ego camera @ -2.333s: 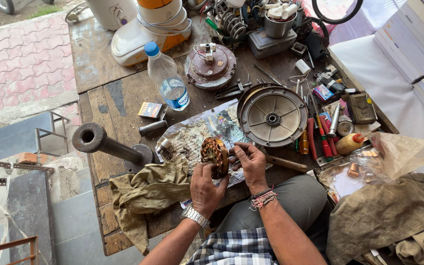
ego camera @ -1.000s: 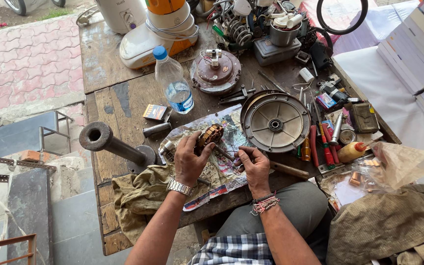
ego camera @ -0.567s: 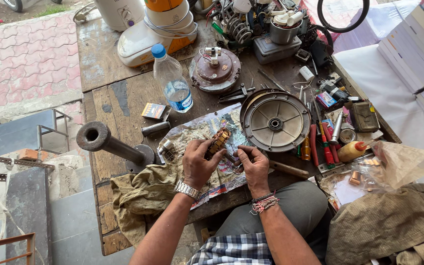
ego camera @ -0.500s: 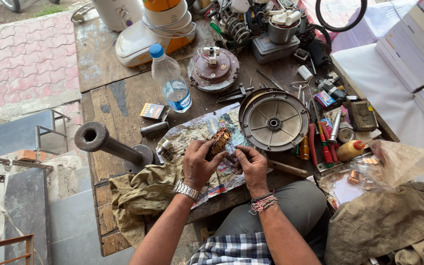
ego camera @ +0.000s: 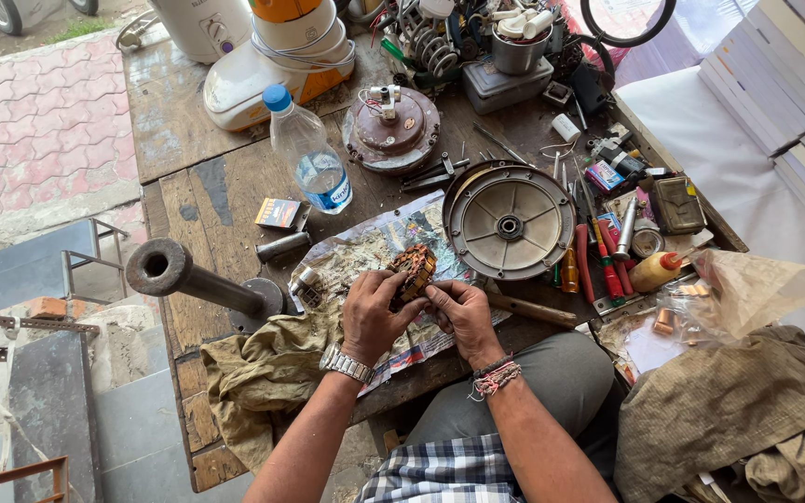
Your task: The person sits at a cluttered workbench and repairs a motor stator. They use pliers to adjust copper windings, wipe the component with a cloth, and apply a liquid from a squeeze bottle to a metal housing. The person also uses a hammer to tap the housing.
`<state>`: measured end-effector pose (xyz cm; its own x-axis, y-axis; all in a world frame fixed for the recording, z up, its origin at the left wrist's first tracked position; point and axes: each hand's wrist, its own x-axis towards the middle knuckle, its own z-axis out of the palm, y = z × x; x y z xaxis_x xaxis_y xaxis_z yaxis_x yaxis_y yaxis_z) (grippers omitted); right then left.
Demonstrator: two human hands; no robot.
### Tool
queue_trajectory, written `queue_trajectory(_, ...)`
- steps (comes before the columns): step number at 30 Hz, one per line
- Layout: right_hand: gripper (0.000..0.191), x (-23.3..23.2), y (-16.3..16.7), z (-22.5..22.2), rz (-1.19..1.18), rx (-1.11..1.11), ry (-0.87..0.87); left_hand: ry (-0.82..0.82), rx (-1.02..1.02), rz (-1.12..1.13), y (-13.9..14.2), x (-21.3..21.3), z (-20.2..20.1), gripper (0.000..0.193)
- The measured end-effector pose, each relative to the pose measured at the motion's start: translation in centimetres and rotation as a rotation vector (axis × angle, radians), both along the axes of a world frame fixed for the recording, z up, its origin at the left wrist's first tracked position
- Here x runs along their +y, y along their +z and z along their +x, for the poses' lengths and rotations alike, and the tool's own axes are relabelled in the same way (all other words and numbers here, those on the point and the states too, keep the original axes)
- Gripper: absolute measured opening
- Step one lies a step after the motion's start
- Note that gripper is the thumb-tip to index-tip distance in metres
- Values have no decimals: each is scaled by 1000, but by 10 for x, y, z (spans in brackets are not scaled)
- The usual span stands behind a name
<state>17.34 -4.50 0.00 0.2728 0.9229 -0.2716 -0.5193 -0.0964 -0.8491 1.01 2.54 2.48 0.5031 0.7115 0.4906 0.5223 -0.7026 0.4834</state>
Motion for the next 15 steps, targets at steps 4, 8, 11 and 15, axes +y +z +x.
queue_trajectory(4,19,0,-1,-1,36,18,-22,-9,29,6,0,2,1,52)
queue_trajectory(8,16,1,-4,-2,79,30,-6,-11,35,17,0,2,0,53)
queue_trajectory(11,14,1,-5,-2,85,19,4,-10,28,26,-1,1,-1,53)
queue_trajectory(15,14,1,-3,0,55,50,6,-7,44,16,0,2,-1,54)
